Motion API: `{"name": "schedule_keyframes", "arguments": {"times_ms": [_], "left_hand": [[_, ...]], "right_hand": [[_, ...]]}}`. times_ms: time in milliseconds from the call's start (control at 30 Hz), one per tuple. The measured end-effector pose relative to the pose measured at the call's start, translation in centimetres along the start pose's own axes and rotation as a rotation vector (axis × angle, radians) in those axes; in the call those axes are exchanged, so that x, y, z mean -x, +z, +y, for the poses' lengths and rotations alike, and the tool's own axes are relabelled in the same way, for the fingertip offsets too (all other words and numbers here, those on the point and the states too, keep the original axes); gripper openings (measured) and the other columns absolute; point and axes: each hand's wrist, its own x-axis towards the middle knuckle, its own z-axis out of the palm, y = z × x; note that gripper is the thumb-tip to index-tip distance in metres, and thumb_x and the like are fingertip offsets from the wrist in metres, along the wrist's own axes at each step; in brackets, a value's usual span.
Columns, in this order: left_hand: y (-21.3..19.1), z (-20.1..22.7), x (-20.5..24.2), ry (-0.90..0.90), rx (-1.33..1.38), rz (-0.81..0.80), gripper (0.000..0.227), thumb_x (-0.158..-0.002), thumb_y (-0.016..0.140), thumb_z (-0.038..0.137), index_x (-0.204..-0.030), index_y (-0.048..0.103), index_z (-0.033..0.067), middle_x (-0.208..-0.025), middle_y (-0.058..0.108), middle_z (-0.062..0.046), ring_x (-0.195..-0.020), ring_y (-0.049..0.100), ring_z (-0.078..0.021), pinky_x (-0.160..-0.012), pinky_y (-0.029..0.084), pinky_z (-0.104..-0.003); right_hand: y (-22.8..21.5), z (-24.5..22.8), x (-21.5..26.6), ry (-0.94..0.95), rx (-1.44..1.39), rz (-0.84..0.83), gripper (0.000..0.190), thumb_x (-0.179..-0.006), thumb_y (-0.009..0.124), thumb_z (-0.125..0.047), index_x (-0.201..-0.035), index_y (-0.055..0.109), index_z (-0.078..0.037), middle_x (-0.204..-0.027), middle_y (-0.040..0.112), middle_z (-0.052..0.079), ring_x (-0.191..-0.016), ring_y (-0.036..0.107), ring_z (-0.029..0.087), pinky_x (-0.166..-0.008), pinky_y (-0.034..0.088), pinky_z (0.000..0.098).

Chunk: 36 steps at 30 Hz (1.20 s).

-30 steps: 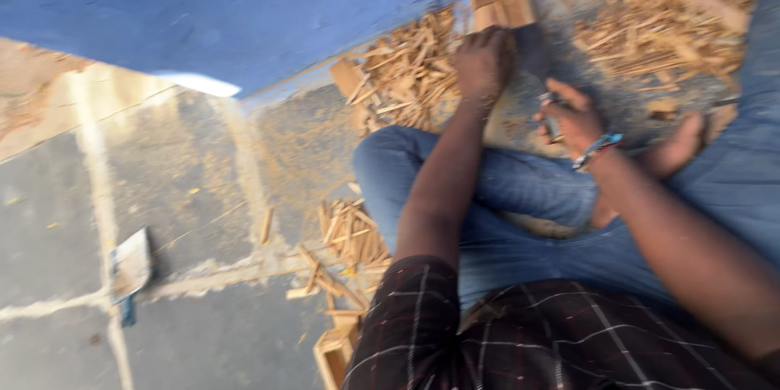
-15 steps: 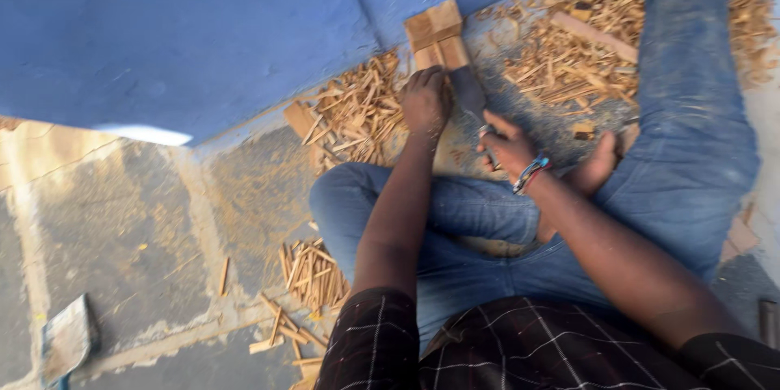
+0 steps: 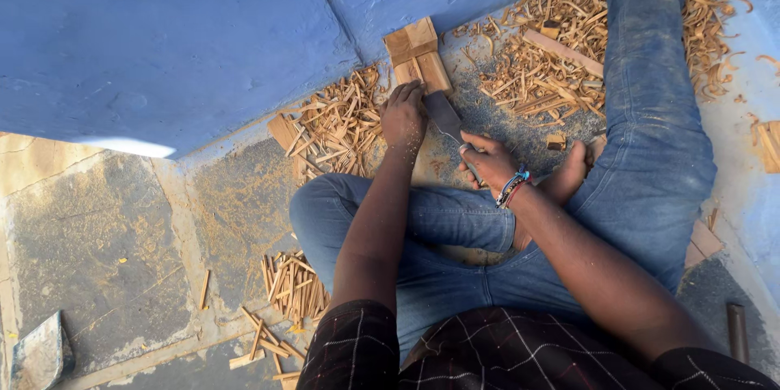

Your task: The person scrapes a wooden block with a hand tool while sitting on a floor covered in wood shavings.

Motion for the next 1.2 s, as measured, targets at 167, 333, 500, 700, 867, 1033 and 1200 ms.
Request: {"name": "schedule_keyframes", "arguments": {"times_ms": [167,333,500,700,867,1033,1200], "left_hand": [[0.4,-0.7,-0.2,-0.037,0.023,-0.005,0.033,-0.089,0.063,0.008,-0.12,0.072,0.017,-0.137,0.067,0.003,-0.13,0.06,-0.0211,-0.104,0.045,-0.044],[0.2,-2.5,0.3,0.005,0.123,0.031,0.038,-0.087,0.06,0.003,-0.121,0.073,0.0124,-0.131,0.07,-0.005,-0.12,0.065,-0.0283,-0.101,0.048,-0.044],[-1.1,-3.1,-1.0,0.084,0.16,0.132,0.045,-0.084,0.055,-0.003,-0.124,0.073,0.0077,-0.129,0.071,-0.011,-0.115,0.065,-0.0341,-0.1,0.052,-0.044],[-0.2,-1.4,-1.2,0.036,0.025,0.093,0.024,-0.092,0.06,0.008,-0.111,0.075,0.0066,-0.104,0.07,-0.015,-0.1,0.064,-0.037,-0.089,0.051,-0.047],[-0.3,-1.5,-1.2,0.034,0.031,0.077,0.024,-0.092,0.059,0.009,-0.109,0.076,0.0089,-0.101,0.068,-0.014,-0.098,0.063,-0.0352,-0.089,0.051,-0.046],[0.5,-1.6,-1.3,0.06,-0.018,0.03,0.024,-0.091,0.059,0.009,-0.109,0.074,0.0087,-0.105,0.069,-0.014,-0.101,0.063,-0.0339,-0.091,0.051,-0.046],[0.3,-1.0,-1.2,0.042,-0.061,-0.042,0.02,-0.096,0.06,0.015,-0.109,0.073,0.0077,-0.104,0.068,-0.014,-0.103,0.063,-0.0339,-0.091,0.052,-0.045]], "right_hand": [[0.0,0.5,-1.1,0.016,0.009,0.013,0.053,-0.098,0.063,-0.016,-0.15,0.053,-0.013,-0.078,0.064,0.006,-0.051,0.053,0.011,-0.04,0.043,0.0286],[3.2,2.1,-3.2,-0.02,-0.028,0.037,0.049,-0.1,0.063,-0.019,-0.149,0.057,-0.017,-0.073,0.064,0.003,-0.049,0.051,0.008,-0.04,0.042,0.026],[4.1,2.7,-3.6,-0.12,-0.06,0.016,0.05,-0.098,0.059,-0.01,-0.148,0.056,-0.014,-0.074,0.063,0.003,-0.047,0.05,0.008,-0.039,0.042,0.0272],[0.4,2.0,-2.7,-0.207,-0.024,0.11,0.049,-0.098,0.06,-0.01,-0.147,0.056,-0.012,-0.077,0.065,0.004,-0.047,0.054,0.011,-0.04,0.045,0.0285],[0.5,0.7,-3.0,-0.139,-0.046,0.123,0.053,-0.099,0.061,-0.014,-0.151,0.052,-0.013,-0.077,0.064,0.004,-0.052,0.055,0.008,-0.042,0.046,0.0274],[1.0,1.3,-2.4,-0.123,-0.025,0.126,0.053,-0.098,0.062,-0.014,-0.15,0.053,-0.011,-0.078,0.065,0.005,-0.051,0.055,0.01,-0.042,0.045,0.0277],[1.2,0.9,-2.4,-0.079,-0.026,0.123,0.054,-0.098,0.062,-0.014,-0.151,0.052,-0.012,-0.078,0.065,0.006,-0.052,0.055,0.01,-0.042,0.045,0.0283]]}}
